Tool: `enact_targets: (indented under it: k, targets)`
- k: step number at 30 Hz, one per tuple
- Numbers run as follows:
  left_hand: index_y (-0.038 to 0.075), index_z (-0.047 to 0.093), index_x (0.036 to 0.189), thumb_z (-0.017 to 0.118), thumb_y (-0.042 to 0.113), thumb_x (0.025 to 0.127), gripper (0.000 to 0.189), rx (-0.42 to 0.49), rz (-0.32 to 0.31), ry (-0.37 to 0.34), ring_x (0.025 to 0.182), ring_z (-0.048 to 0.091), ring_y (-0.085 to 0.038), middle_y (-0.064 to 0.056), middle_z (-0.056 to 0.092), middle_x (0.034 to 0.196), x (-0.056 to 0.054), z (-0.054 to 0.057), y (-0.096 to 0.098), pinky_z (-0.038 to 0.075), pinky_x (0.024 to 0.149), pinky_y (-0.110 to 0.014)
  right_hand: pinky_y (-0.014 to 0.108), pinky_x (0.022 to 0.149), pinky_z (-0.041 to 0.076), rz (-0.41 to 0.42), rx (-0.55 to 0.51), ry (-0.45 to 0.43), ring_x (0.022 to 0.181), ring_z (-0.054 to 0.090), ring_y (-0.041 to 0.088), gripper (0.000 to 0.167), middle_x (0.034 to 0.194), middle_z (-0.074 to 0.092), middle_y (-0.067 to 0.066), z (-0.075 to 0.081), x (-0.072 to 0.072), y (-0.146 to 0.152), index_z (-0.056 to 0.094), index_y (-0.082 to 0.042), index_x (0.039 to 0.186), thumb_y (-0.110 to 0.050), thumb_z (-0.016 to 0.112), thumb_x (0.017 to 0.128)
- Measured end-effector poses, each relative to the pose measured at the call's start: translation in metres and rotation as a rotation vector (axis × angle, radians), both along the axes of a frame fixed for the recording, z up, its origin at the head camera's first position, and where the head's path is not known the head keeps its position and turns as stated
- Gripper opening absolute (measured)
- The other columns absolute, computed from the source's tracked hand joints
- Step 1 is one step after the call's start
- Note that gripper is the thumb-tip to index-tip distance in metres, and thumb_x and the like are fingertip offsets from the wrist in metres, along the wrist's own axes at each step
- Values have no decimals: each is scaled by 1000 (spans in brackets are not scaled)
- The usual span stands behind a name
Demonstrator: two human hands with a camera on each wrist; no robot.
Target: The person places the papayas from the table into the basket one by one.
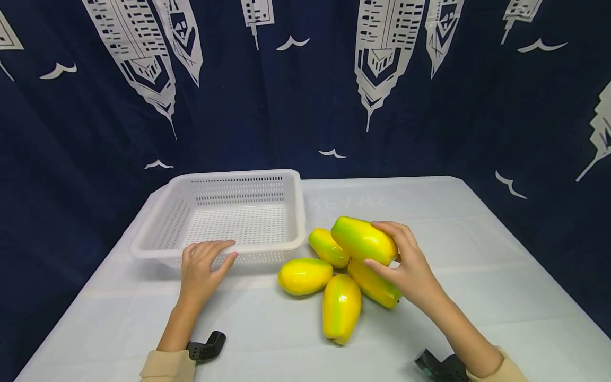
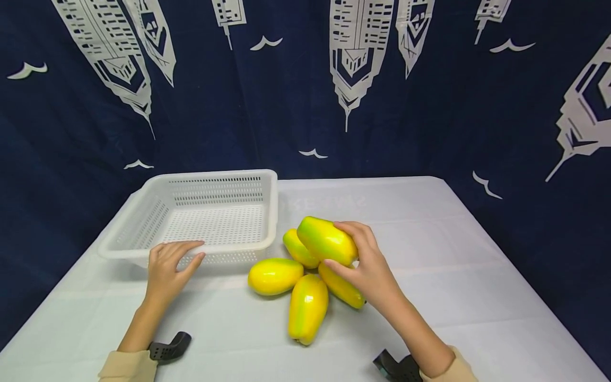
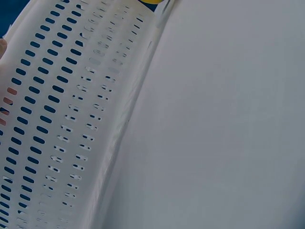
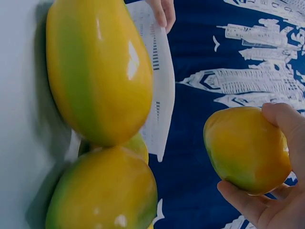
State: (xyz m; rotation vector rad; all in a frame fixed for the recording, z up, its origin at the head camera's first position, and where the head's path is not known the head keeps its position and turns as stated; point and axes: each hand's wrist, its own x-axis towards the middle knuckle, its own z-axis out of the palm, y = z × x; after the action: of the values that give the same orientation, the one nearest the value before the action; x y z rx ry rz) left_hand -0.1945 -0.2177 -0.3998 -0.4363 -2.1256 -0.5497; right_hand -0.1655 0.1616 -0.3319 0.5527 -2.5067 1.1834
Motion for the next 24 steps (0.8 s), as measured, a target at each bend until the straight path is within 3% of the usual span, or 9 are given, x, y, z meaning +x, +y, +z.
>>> enact_targets:
  k: [6, 13, 24]
  targets:
    - [13, 68, 95, 68, 23, 73, 25, 1, -3, 4, 86, 61, -26, -6, 70, 89, 0, -1, 0, 31, 85, -43, 9, 83, 39, 11, -19, 2, 109, 46, 19, 60, 132, 37, 7, 2, 0, -13, 41, -16, 130, -17, 71, 77]
    - [13, 68, 96, 67, 25, 74, 25, -3, -5, 7, 86, 61, -25, -5, 70, 90, -1, 0, -1, 31, 86, -43, 46, 92, 42, 53, -46, 6, 116, 44, 23, 60, 131, 40, 6, -2, -2, -28, 43, -17, 127, -18, 73, 76]
    - [13, 68, 95, 67, 25, 74, 24, -2, -3, 8, 85, 61, -25, -5, 70, 90, -1, 0, 0, 31, 86, -43, 45, 95, 42, 88, -53, -19, 119, 43, 21, 61, 134, 39, 2, -1, -6, -47, 43, -23, 128, -24, 73, 75]
